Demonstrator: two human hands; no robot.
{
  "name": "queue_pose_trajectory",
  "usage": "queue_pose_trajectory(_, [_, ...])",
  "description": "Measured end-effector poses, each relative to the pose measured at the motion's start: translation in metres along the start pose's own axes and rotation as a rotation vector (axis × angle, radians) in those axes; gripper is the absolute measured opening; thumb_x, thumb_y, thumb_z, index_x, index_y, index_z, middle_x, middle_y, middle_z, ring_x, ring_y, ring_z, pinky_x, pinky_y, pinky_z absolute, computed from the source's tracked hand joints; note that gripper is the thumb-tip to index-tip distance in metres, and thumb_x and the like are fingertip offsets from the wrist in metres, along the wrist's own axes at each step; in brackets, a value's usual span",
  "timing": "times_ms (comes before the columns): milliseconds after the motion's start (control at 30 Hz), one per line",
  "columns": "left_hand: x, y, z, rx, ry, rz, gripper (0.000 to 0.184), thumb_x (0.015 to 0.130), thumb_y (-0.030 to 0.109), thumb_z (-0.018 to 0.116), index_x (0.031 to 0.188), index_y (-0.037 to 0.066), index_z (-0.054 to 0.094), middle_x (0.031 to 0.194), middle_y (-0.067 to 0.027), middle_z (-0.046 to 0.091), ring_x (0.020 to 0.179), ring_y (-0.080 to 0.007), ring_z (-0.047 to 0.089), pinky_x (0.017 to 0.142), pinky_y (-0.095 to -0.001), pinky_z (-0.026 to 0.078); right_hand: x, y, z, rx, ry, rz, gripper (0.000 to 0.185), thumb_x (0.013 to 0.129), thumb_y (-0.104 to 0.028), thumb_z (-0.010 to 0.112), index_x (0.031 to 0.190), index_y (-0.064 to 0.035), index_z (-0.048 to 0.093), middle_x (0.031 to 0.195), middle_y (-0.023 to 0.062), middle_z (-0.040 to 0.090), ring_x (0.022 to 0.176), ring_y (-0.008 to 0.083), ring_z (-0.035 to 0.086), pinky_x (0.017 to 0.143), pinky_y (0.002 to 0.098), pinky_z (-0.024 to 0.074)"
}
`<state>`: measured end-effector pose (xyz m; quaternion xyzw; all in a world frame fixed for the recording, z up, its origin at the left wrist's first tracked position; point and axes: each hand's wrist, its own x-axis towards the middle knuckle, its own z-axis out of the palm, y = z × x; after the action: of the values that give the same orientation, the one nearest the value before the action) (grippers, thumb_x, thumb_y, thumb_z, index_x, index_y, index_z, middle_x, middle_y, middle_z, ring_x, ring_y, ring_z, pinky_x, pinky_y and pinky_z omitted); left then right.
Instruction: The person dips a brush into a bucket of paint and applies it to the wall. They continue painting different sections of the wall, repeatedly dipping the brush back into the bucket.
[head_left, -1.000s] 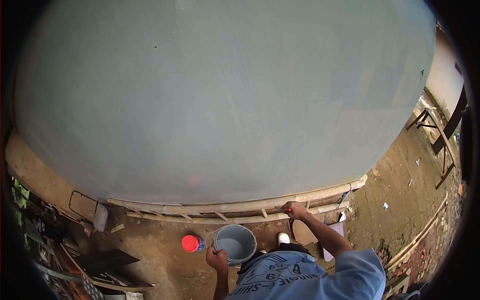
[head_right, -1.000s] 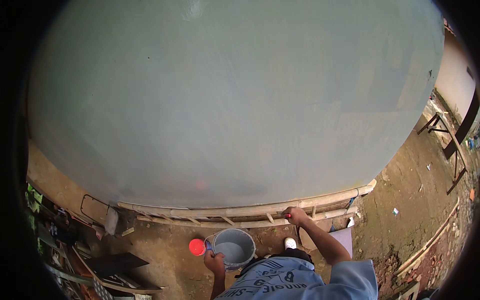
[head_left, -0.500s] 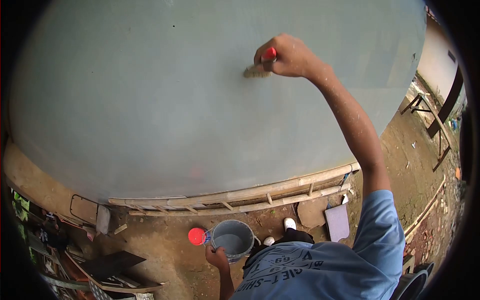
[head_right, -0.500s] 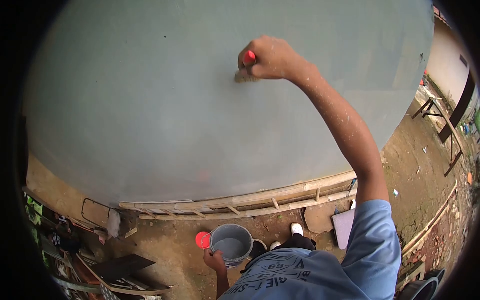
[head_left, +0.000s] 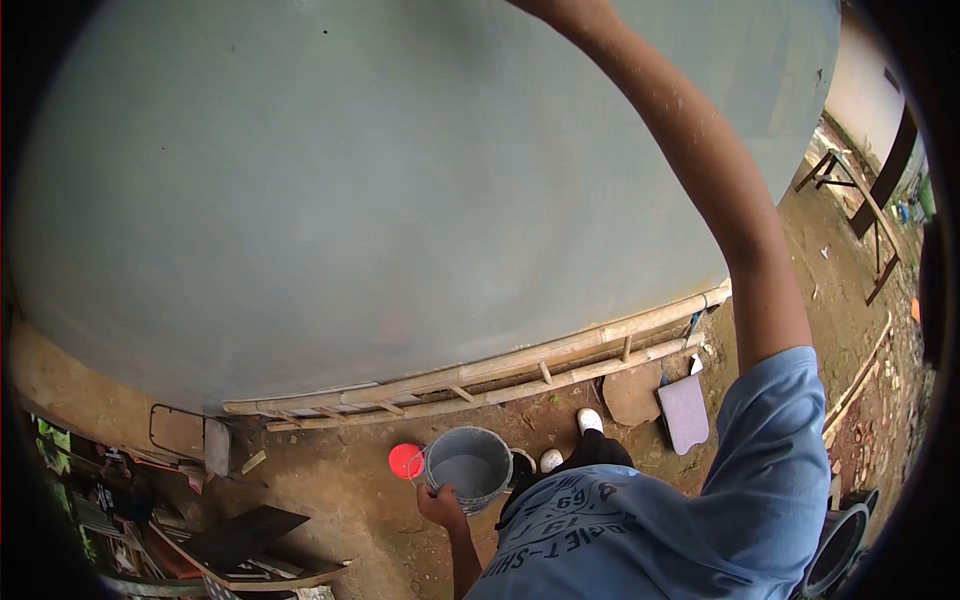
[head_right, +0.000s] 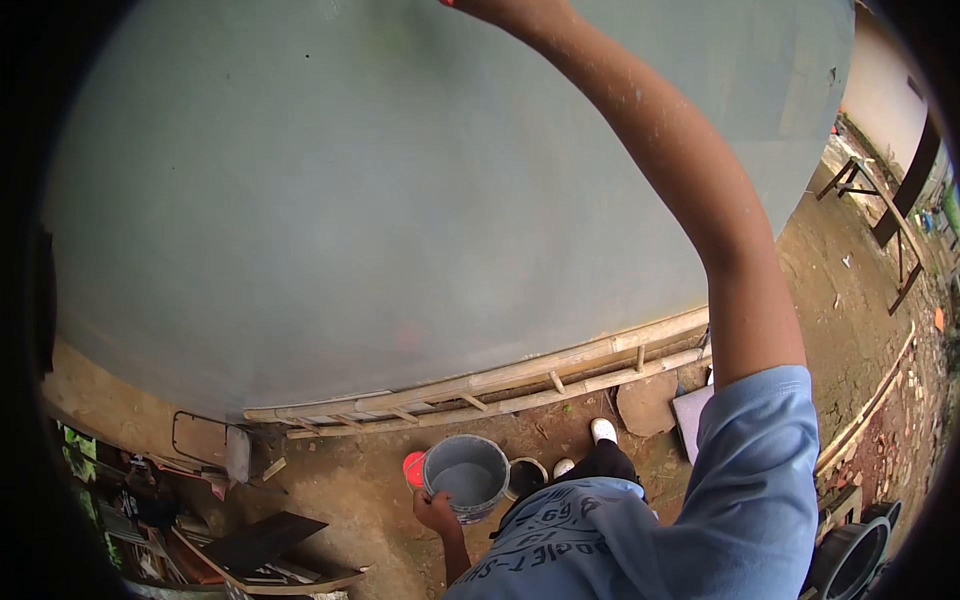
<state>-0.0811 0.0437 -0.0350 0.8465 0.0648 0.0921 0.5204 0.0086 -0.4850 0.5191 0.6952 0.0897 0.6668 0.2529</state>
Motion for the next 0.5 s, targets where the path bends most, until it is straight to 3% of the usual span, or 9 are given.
queue_pose_trajectory(67, [-0.001,-0.002,0.000,-0.013,0.007,-0.013,0.038,0.050,0.001,0.064,0.066,0.005,0.030,0.064,-0.0044,0.024,0.061,-0.0213,0.026,0.054,-0.0374,0.030,-0.112,-0.053,-0.009,-0.017,-0.073,0.064,0.028,0.073,-0.005,0.069,0.097,-0.0202,0.069,0.106,0.0010,0.070,0.097,0.0196,0.070,0.057,0.0271,0.0533])
queue_pose_trajectory(100, [-0.004,0.004,-0.003,-0.008,0.013,-0.027,0.038,0.050,0.001,0.064,0.066,0.005,0.029,0.064,-0.0043,0.024,0.061,-0.0211,0.026,0.054,-0.0372,0.030,-0.182,-0.084,-0.012,-0.008,-0.132,0.115,0.024,0.074,-0.006,0.068,0.093,-0.0215,0.069,0.121,0.0006,0.065,0.112,0.0211,0.065,0.063,0.0277,0.0567])
queue_pose_trajectory(133, [-0.003,0.009,-0.006,-0.004,0.019,-0.036,0.038,0.050,0.001,0.064,0.066,0.005,0.029,0.064,-0.0043,0.024,0.061,-0.0210,0.026,0.054,-0.0371,0.030,-0.252,-0.121,-0.027,0.026,-0.221,0.163,0.022,0.075,-0.008,0.068,0.093,-0.0213,0.069,0.123,0.0027,0.065,0.115,0.0218,0.064,0.063,0.0263,0.0563])
queue_pose_trajectory(200, [-0.004,0.010,-0.014,0.009,0.029,-0.033,0.038,0.050,0.000,0.064,0.065,0.005,0.030,0.063,-0.0037,0.024,0.060,-0.0204,0.027,0.054,-0.0369,0.030,-0.370,-0.195,-0.072,0.146,-0.466,0.256,0.019,0.080,-0.010,0.065,0.095,-0.0209,0.069,0.127,0.0047,0.063,0.117,0.0235,0.063,0.066,0.0263,0.0562])
queue_pose_trajectory(267, [-0.005,0.011,-0.015,0.030,0.045,-0.030,0.037,0.050,0.000,0.064,0.065,0.005,0.030,0.062,-0.0030,0.024,0.059,-0.0200,0.027,0.053,-0.0366,0.030,-0.472,-0.264,-0.110,0.238,-0.819,0.353,0.014,0.085,-0.013,0.060,0.097,-0.0196,0.065,0.138,0.0019,0.055,0.130,0.0216,0.052,0.068,0.0293,0.0562])
queue_pose_trajectory(367, [-0.001,0.018,-0.024,0.085,0.050,-0.015,0.037,0.050,-0.001,0.065,0.064,0.005,0.031,0.061,-0.0021,0.024,0.056,-0.0197,0.028,0.052,-0.0364,0.030,-0.568,-0.330,-0.131,0.457,-1.385,0.643,0.011,0.083,-0.015,0.060,0.090,-0.0200,0.067,0.116,0.0028,0.064,0.114,0.0232,0.061,0.072,0.0397,0.0558])
queue_pose_trajectory(500, [0.003,0.025,-0.027,0.101,0.057,0.025,0.036,0.050,-0.001,0.064,0.064,0.005,0.031,0.061,-0.0020,0.025,0.056,-0.0204,0.028,0.053,-0.0365,0.031,-0.549,-0.306,-0.101,0.550,-1.535,0.724,0.016,0.077,-0.010,0.060,0.083,-0.0222,0.068,0.092,0.0067,0.067,0.093,0.0311,0.067,0.072,0.0461,0.0536])
